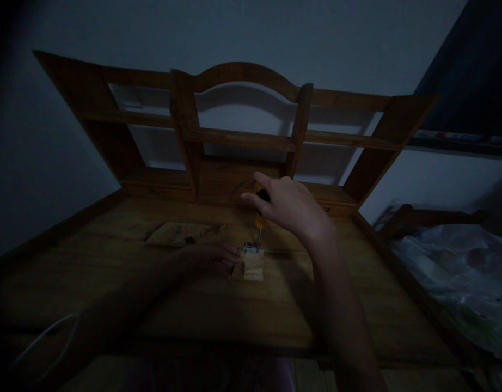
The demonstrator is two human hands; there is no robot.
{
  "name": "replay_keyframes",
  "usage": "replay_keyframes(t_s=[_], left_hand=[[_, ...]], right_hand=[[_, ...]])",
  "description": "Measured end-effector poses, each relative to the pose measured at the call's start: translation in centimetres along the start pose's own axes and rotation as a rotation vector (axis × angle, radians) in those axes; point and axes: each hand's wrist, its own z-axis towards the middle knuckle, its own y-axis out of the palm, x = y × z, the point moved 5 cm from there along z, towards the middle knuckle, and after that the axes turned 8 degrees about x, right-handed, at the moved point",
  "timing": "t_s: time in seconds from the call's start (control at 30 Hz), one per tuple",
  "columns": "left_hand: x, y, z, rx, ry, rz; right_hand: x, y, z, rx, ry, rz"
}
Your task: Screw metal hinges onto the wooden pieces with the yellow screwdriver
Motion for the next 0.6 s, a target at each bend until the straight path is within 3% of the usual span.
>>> replay_keyframes(t_s=[0.1,0.2,0.43,0.6], left_hand=[[-0.15,0.06,0.18,-0.032,-0.025,-0.054],[-0.27,-0.09,0.36,-0.028,-0.023,-0.043],[-0.22,-0.06,0.28,-0.045,-0.018,-0.047],[0.07,0.13,0.02,-0.048,-0.005,-0.011]], right_hand=[[0.16,-0.2,-0.06,0.004,0.041,-0.066],[0.09,-0.11,-0.12,-0.031,0.036,0.006],[-0.47,-0.09,-0.01,0.019,-0.102,0.179],[-0.3,0.11,0.33,0.026,-0.058,0.064]])
